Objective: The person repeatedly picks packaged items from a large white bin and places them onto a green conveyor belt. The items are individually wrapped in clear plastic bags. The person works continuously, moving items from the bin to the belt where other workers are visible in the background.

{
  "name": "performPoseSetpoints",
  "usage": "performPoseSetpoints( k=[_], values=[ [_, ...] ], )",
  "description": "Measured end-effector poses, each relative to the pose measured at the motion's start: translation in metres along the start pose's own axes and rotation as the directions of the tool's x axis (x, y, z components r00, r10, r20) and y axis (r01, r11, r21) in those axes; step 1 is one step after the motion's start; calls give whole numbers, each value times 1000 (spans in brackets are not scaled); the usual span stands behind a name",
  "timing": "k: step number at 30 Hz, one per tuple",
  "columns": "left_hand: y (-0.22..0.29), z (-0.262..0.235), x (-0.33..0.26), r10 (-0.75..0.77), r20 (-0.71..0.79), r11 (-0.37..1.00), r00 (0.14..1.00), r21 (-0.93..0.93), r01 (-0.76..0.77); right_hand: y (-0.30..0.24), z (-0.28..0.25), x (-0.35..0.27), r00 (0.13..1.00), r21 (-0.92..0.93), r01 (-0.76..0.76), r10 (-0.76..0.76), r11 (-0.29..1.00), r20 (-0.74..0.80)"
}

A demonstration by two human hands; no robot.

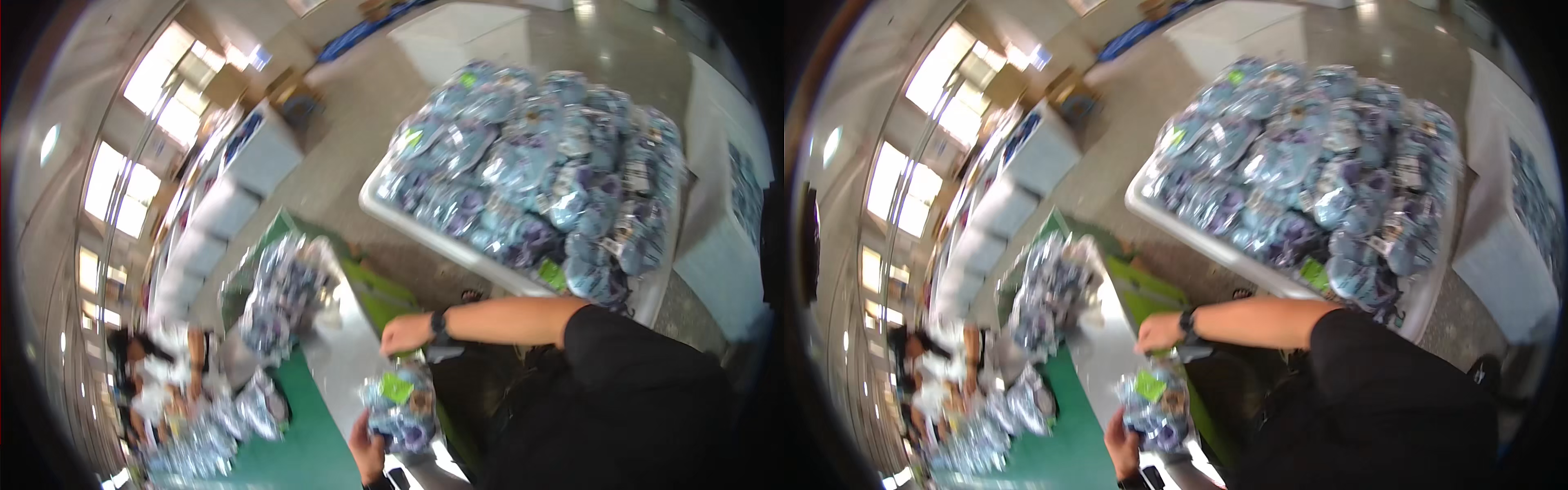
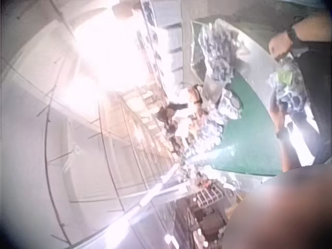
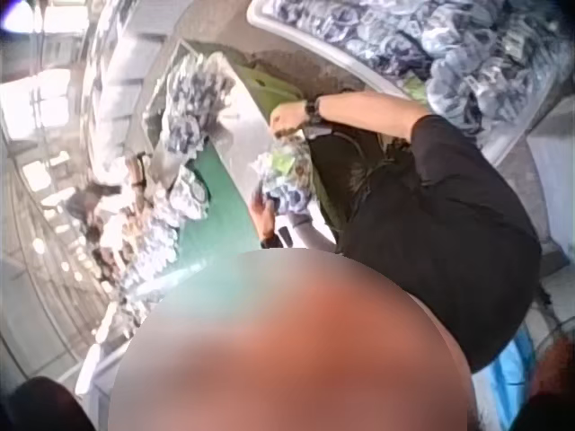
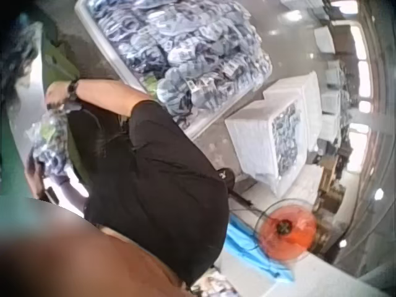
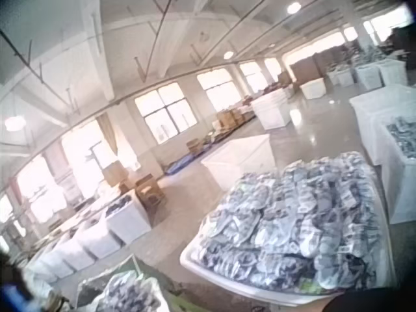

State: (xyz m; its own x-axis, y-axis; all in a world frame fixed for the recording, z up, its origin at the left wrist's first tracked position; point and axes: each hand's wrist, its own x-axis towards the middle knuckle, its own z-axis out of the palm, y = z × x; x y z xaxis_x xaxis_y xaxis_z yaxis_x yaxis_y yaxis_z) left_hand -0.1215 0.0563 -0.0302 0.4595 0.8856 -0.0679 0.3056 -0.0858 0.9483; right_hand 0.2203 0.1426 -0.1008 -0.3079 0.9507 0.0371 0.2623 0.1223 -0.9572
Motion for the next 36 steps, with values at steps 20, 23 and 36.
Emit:
performPoseSetpoints(
  k=[20, 23, 36],
  values=[
    [-25, -8, -10, -176, 98, 955, 979, -223, 194, -5, 52, 9, 823, 144, 43, -117, 989, 556],
    [-10, 1, -11, -250, 66, 936, 966, -238, 259, -12, 42, -9, 852, 192, -72, -40, 979, 523],
    [-36, 25, -5, -251, -268, 722, 930, -692, -5, 9, -145, -53, 942, 248, -267, 306, 931, -135]
  ],
)
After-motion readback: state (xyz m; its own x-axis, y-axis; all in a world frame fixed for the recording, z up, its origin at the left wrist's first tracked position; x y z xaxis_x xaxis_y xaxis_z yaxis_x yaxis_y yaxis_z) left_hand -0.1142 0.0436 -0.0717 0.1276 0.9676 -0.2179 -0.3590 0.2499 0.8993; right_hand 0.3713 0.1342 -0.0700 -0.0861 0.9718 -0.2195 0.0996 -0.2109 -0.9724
